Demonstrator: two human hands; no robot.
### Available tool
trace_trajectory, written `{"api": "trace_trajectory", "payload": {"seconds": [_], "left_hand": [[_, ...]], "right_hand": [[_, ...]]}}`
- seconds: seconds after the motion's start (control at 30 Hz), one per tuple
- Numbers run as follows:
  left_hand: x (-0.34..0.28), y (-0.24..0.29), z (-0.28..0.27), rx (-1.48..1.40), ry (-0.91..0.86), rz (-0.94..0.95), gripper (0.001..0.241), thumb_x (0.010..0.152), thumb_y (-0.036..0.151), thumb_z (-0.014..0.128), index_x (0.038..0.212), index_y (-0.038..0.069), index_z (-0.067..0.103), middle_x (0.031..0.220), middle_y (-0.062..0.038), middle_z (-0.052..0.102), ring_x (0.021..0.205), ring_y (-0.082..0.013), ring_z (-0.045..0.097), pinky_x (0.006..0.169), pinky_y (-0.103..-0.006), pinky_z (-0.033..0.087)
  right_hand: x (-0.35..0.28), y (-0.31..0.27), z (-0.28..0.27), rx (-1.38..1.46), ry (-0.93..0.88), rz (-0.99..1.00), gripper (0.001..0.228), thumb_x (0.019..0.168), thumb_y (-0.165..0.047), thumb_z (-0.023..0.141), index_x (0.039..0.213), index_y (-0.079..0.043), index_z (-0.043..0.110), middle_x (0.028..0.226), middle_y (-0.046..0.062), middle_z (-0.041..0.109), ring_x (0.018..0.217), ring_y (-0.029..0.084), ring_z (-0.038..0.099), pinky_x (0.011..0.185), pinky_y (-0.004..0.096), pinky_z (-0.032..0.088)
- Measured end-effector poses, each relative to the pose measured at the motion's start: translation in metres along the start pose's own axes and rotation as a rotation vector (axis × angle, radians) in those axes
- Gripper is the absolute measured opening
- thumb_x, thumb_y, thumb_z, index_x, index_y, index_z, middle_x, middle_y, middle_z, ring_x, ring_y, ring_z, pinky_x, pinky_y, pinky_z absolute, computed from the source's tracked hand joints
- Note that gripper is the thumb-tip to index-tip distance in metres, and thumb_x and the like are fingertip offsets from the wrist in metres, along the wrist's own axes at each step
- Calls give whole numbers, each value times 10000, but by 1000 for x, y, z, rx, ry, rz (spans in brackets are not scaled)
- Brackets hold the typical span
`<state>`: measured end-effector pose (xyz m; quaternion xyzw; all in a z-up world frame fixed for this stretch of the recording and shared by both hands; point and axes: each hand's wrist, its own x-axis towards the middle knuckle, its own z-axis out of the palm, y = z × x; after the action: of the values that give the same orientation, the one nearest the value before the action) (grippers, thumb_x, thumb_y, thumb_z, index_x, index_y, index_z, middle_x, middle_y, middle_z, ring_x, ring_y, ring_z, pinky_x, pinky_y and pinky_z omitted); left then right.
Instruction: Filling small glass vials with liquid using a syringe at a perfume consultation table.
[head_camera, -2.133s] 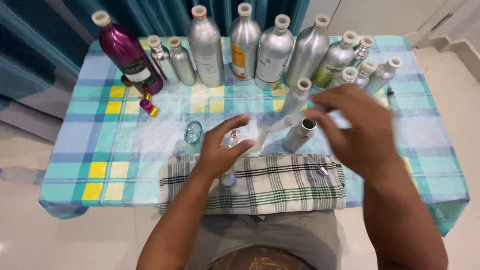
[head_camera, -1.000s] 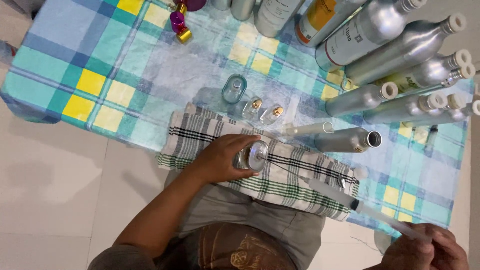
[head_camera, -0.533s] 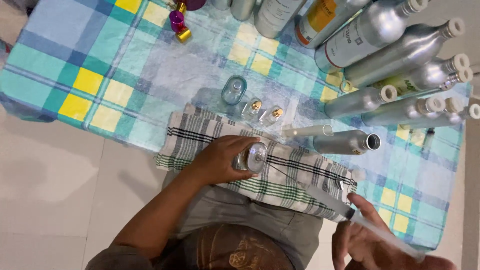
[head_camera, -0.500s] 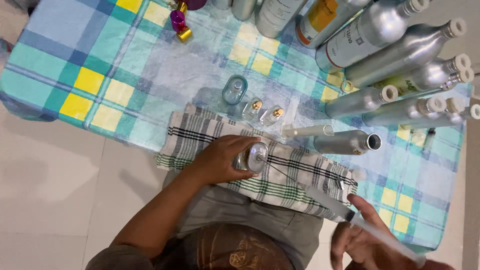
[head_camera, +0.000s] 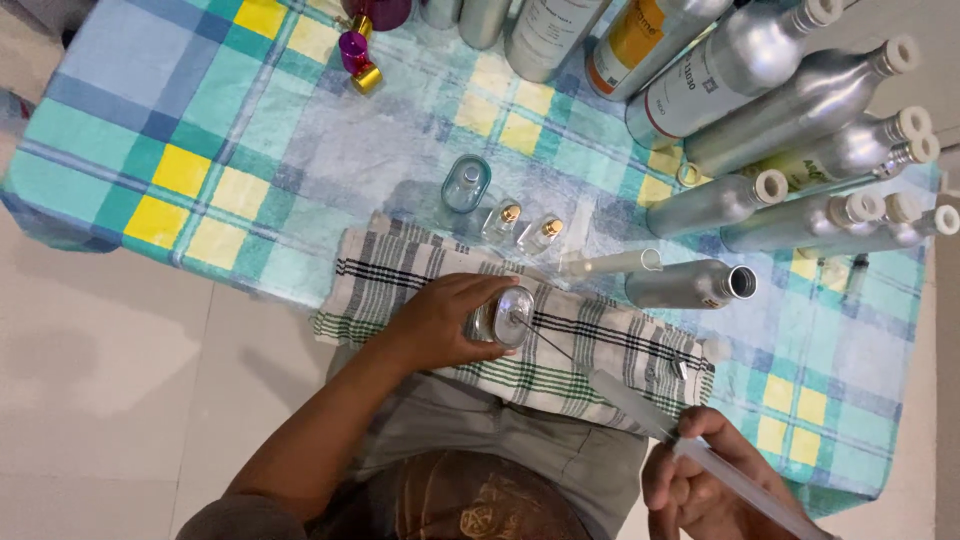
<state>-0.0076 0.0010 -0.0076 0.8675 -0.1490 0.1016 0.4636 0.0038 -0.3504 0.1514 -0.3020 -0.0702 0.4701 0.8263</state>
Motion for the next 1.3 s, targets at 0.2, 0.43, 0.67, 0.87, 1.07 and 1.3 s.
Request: {"api": "trace_trajectory", "payload": {"seconds": [0.2, 0.43, 0.67, 0.87, 1.07, 1.3], "left_hand": [[1, 0, -1, -5, -60, -56, 902, 771, 450, 909, 1517, 163, 491, 1460, -131, 626, 1290, -350, 608, 1050, -487, 510], [-2, -5, 4, -4, -20, -15, 881, 777, 476, 891, 1501, 160, 500, 1421, -140, 645, 1247, -345, 626, 1060, -462, 493], [-1, -3, 2, -4, -87, -83, 887, 780, 475, 889, 1519, 195, 488, 1465, -113, 620, 1308, -354, 589, 1067, -505, 488], [-2, -4, 3, 5, -70, -64, 884, 791, 489, 878, 1528, 200, 482, 1480, -106, 612, 1326, -349, 581, 1069, -506, 494], [-1, -1, 1, -3, -44, -39, 874, 778, 470, 899, 1504, 176, 511, 1455, -124, 630, 1303, -352, 605, 1053, -506, 518], [-3, -7, 4, 5, -90, -55, 894, 792, 466, 884, 1538, 192, 475, 1496, -113, 595, 1336, -352, 574, 1062, -520, 495]], "right_hand": [[14, 13, 20, 81, 105, 74, 577, 1012, -318, 797, 1293, -30, 383, 913, 240, 507, 664, 373, 591, 638, 375, 569], [24, 36, 23, 292, -80, -11, 582, 1004, -223, 913, 1178, -116, 367, 915, 122, 426, 635, 232, 428, 599, 307, 379], [29, 52, 20, 235, -85, -155, 531, 1005, -257, 906, 1129, -60, 428, 831, 104, 484, 566, 194, 380, 539, 332, 353], [40, 59, 11, 170, -243, -203, 527, 1033, -267, 905, 1174, -28, 456, 848, 54, 491, 563, 132, 465, 539, 302, 383], [48, 71, 34, 269, -221, -194, 391, 1015, -182, 816, 1001, -54, 447, 684, -7, 294, 456, 118, 300, 466, 309, 226], [35, 77, 29, 127, -43, -213, 358, 988, -256, 805, 941, -71, 502, 682, 1, 341, 527, 156, 287, 481, 329, 215]]}}
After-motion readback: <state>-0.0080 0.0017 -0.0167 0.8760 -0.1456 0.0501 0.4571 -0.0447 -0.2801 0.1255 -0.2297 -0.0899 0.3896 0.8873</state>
